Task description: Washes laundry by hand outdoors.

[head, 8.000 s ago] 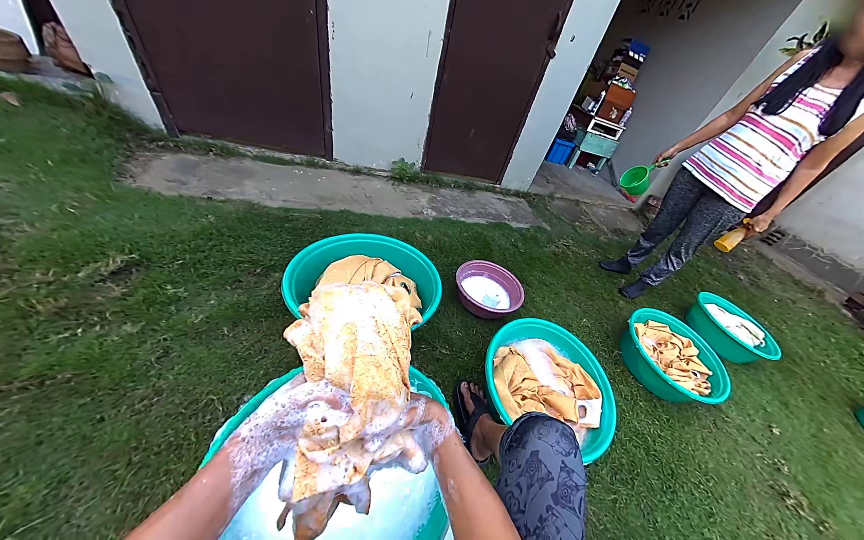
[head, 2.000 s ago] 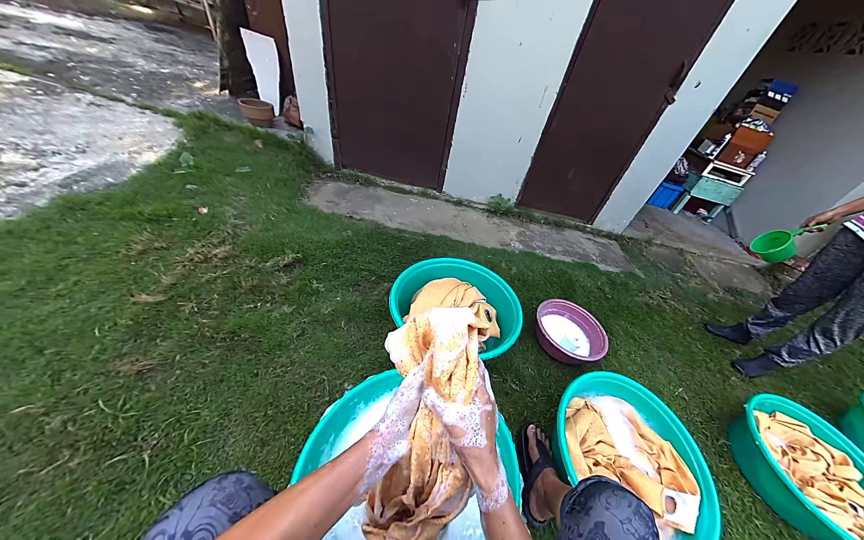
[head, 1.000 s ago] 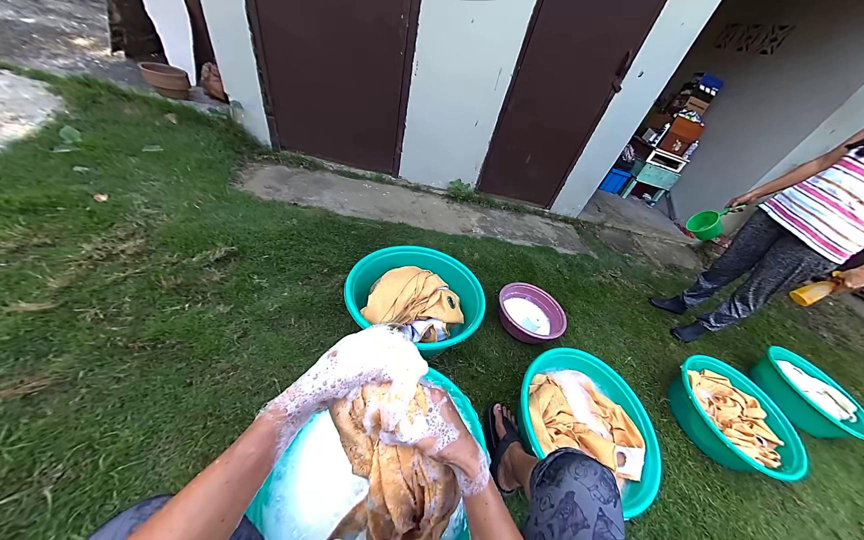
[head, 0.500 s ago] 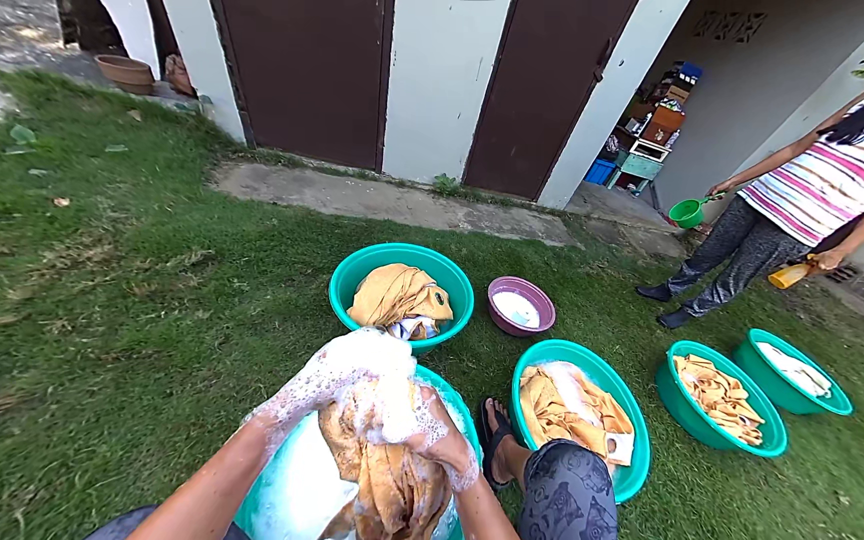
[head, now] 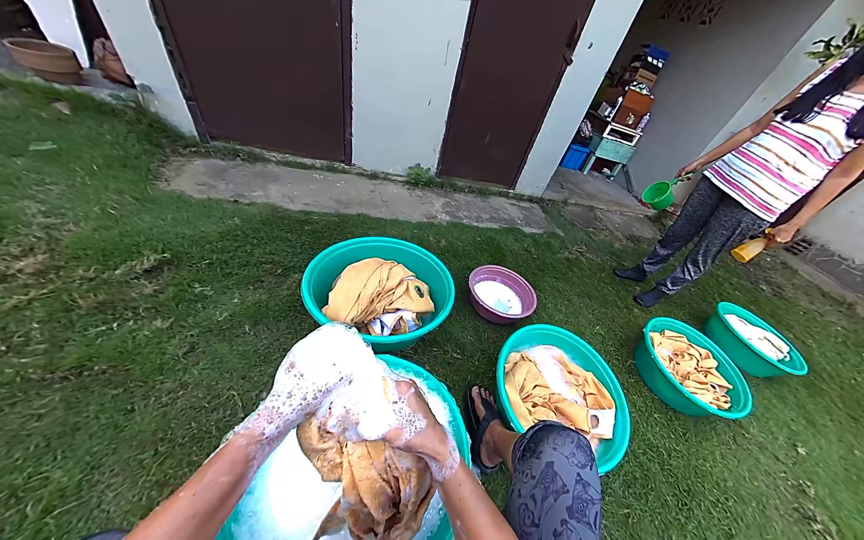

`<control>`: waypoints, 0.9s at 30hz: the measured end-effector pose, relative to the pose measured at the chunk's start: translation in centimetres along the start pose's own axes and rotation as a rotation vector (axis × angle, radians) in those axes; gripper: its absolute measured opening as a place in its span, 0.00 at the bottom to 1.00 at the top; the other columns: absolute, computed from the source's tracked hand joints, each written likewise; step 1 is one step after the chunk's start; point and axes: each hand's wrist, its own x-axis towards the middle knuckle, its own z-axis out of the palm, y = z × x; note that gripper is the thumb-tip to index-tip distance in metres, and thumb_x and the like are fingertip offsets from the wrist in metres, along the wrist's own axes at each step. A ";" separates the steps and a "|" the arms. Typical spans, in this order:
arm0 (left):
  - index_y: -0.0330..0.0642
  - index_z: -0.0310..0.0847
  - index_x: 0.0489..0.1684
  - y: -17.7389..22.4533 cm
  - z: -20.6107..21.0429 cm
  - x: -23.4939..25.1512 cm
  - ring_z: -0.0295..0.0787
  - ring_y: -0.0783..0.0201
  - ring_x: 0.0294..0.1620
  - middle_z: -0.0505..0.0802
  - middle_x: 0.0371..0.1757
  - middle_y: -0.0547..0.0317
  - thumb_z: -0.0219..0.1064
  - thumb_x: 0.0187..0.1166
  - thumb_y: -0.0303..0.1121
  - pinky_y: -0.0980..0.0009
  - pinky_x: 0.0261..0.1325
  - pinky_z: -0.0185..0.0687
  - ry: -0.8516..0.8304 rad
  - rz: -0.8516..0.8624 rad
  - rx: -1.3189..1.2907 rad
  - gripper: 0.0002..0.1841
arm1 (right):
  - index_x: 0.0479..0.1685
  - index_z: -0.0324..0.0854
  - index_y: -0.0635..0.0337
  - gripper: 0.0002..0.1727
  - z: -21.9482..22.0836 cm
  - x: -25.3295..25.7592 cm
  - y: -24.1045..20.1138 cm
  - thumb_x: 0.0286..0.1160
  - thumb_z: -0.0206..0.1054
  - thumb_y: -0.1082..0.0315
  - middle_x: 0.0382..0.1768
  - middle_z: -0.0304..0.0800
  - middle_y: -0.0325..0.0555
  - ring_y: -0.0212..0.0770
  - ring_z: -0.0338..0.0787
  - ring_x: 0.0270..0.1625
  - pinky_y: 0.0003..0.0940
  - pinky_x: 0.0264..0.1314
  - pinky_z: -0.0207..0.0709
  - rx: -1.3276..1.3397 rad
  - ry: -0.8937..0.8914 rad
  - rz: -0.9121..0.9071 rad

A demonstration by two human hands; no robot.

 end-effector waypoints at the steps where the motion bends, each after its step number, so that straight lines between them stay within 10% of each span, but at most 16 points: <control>1: 0.28 0.79 0.65 0.2 0.2 0.0 0.82 0.44 0.68 0.87 0.63 0.33 0.70 0.73 0.36 0.46 0.72 0.72 0.028 -0.032 -0.002 0.25 | 0.65 0.81 0.77 0.35 0.0 0.0 0.0 0.54 0.84 0.67 0.59 0.90 0.63 0.47 0.88 0.65 0.41 0.75 0.76 -0.013 -0.003 0.004; 8: 0.22 0.72 0.71 -0.5 0.6 -0.1 0.77 0.42 0.73 0.83 0.68 0.28 0.69 0.75 0.30 0.47 0.78 0.66 0.037 -0.151 -0.070 0.27 | 0.67 0.79 0.78 0.38 0.3 -0.1 -0.5 0.53 0.85 0.67 0.62 0.89 0.63 0.46 0.87 0.68 0.39 0.78 0.74 0.024 0.036 0.000; 11: 0.28 0.81 0.54 -0.9 0.3 0.5 0.85 0.55 0.51 0.89 0.48 0.42 0.71 0.72 0.29 0.55 0.57 0.80 0.025 -0.094 -0.303 0.16 | 0.66 0.80 0.78 0.36 0.4 0.0 -0.7 0.53 0.84 0.68 0.60 0.90 0.63 0.46 0.88 0.65 0.40 0.76 0.76 0.032 0.080 -0.009; 13: 0.43 0.84 0.50 -1.6 0.2 1.9 0.90 0.66 0.47 0.93 0.45 0.59 0.69 0.67 0.39 0.64 0.51 0.88 0.006 0.073 -0.680 0.16 | 0.65 0.80 0.77 0.36 -0.1 0.3 -0.6 0.52 0.85 0.68 0.58 0.91 0.60 0.42 0.89 0.63 0.36 0.74 0.78 0.080 0.119 -0.014; 16: 0.52 0.67 0.82 -3.5 0.1 2.4 0.85 0.63 0.68 0.87 0.70 0.62 0.63 0.71 0.70 0.61 0.68 0.84 -0.010 0.080 -1.021 0.43 | 0.65 0.79 0.77 0.39 -1.4 0.4 -0.6 0.47 0.86 0.70 0.57 0.92 0.56 0.35 0.89 0.60 0.31 0.71 0.80 0.178 0.218 0.023; 18: 0.53 0.65 0.83 -3.5 1.1 1.4 0.89 0.63 0.64 0.91 0.65 0.62 0.68 0.58 0.78 0.59 0.66 0.87 -0.042 -0.041 -1.168 0.53 | 0.64 0.78 0.79 0.40 -2.3 0.5 -0.4 0.43 0.87 0.72 0.54 0.92 0.54 0.32 0.90 0.57 0.28 0.68 0.81 0.248 0.331 0.020; 22: 0.54 0.84 0.53 -3.1 4.0 -2.3 0.94 0.72 0.45 0.96 0.43 0.69 0.91 0.34 0.58 0.70 0.50 0.92 -0.485 -0.150 -1.144 0.41 | 0.60 0.78 0.79 0.37 -2.9 0.5 -0.8 0.43 0.84 0.74 0.49 0.93 0.50 0.25 0.89 0.53 0.20 0.63 0.82 0.358 0.526 -0.048; 27: 0.48 0.84 0.49 -0.3 4.3 -3.7 0.93 0.74 0.45 0.96 0.41 0.69 0.89 0.33 0.35 0.73 0.51 0.90 -0.448 -0.231 -0.919 0.33 | 0.62 0.77 0.81 0.40 -1.0 0.6 -0.6 0.43 0.85 0.68 0.53 0.92 0.56 0.30 0.89 0.57 0.24 0.66 0.81 0.279 0.598 -0.095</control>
